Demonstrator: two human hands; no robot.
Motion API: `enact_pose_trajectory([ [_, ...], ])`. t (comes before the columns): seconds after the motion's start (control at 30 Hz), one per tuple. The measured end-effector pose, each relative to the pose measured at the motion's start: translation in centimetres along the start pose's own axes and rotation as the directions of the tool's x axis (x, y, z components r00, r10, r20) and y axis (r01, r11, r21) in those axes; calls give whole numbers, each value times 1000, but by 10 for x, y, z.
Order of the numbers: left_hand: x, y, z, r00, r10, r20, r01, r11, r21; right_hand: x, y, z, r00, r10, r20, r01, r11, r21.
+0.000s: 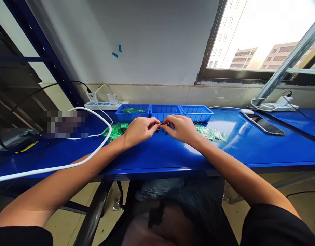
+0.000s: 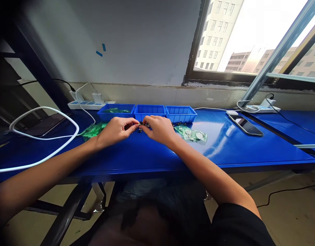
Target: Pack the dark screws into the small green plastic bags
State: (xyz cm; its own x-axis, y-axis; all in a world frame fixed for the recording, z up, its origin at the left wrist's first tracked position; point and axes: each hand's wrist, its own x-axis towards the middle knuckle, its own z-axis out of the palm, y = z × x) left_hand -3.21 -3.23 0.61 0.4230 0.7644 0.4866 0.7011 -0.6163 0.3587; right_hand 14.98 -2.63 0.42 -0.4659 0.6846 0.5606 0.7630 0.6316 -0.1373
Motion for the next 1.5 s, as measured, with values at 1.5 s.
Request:
enact_pose_trajectory([
  [1.5,-1,1,3,996,-40,82,33,996,83,-1,0,3,992,-80,101,82,996,-18],
])
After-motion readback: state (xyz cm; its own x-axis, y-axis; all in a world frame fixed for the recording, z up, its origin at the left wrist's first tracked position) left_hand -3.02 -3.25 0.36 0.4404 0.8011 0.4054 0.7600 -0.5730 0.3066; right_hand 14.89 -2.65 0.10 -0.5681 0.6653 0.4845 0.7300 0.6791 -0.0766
